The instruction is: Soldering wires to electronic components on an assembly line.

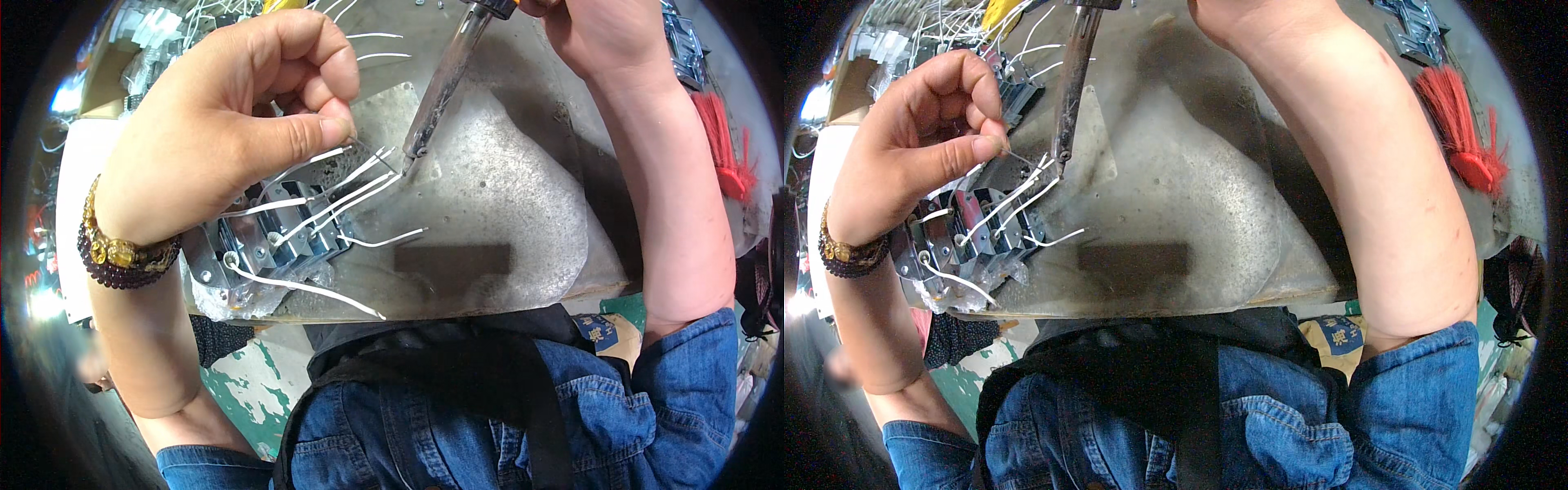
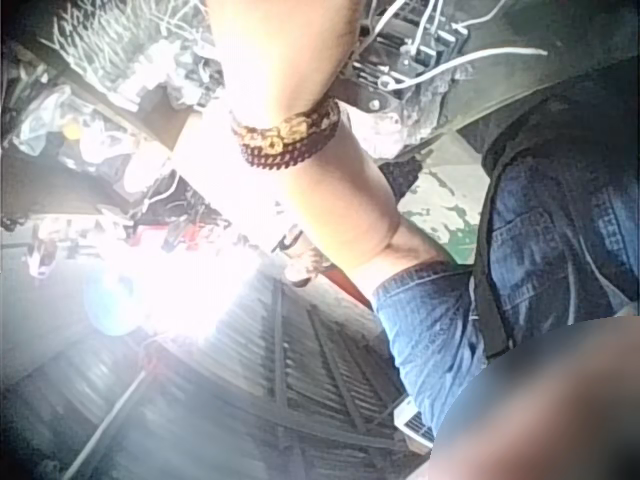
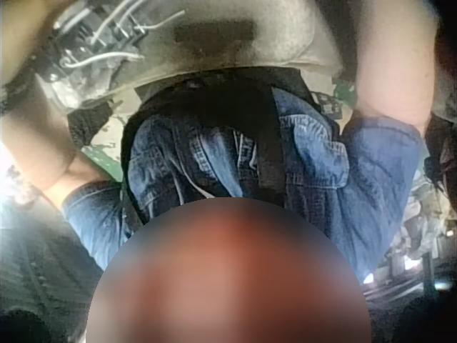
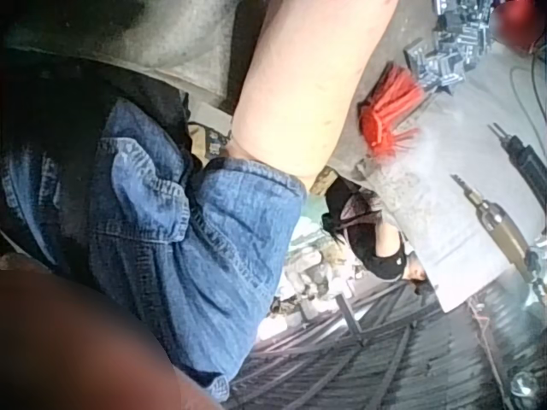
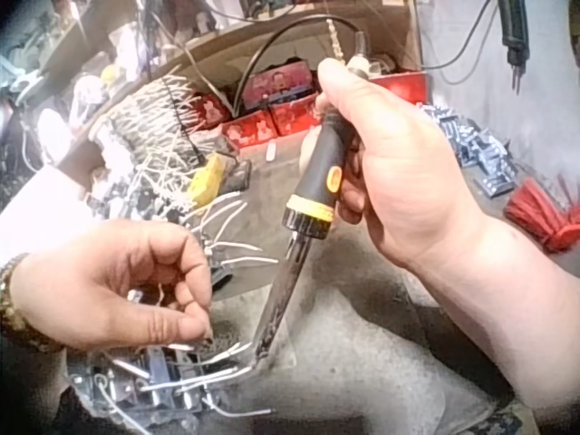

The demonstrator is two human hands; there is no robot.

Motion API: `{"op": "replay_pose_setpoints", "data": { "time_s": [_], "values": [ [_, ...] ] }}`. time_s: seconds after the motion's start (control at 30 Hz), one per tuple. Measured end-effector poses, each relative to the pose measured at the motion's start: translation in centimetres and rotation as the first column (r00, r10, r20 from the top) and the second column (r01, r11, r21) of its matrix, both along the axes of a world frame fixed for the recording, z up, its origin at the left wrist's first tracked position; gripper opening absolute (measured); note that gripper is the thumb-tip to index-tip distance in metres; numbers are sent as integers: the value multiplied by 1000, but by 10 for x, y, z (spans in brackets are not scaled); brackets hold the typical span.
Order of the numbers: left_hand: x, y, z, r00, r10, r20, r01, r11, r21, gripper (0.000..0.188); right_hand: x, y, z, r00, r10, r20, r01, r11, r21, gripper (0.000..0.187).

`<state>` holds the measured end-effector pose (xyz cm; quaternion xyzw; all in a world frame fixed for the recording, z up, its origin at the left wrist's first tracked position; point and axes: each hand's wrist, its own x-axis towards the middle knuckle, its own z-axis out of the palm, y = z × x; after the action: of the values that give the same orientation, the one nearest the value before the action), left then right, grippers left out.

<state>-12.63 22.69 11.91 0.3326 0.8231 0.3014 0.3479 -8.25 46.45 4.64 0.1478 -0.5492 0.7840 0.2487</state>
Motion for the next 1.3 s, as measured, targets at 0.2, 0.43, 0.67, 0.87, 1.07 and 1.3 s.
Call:
{"op": "replay_pose_setpoints", "data": {
  "time_s": [0.2, 0.43, 0.67, 0.87, 1.07, 1.3],
  "values": [
    [-6, -22, 13, 956, 67, -284, -41, 995, 96, 21, -2, 3, -1, 1000, 3, -21, -2, 1000, 19, 29],
    [34, -66, 42, 744, 357, -564, -217, 929, 300, 28, -4, 1, -1, 998, 49, -42, -50, 999, -23, 28],
    [76, -85, 28, 779, 309, -545, 6, 866, 501, 29, -7, 2, -3, 994, -24, 111, 42, 987, -158, 27],
    [106, -103, 20, 797, 332, -504, -1, 836, 548, 21, 0, -4, -3, 1000, 9, -22, -11, 996, -88, 26],
    [118, -118, 8, 767, 416, -489, -57, 802, 594, 18, -4, 1, -7, 998, -26, 49, 31, 995, -99, 25],
    [124, -110, -1, 722, 429, -543, -17, 796, 605, 18, -8, 3, -7, 992, 5, 129, 14, 989, -148, 25]
  ]
}}
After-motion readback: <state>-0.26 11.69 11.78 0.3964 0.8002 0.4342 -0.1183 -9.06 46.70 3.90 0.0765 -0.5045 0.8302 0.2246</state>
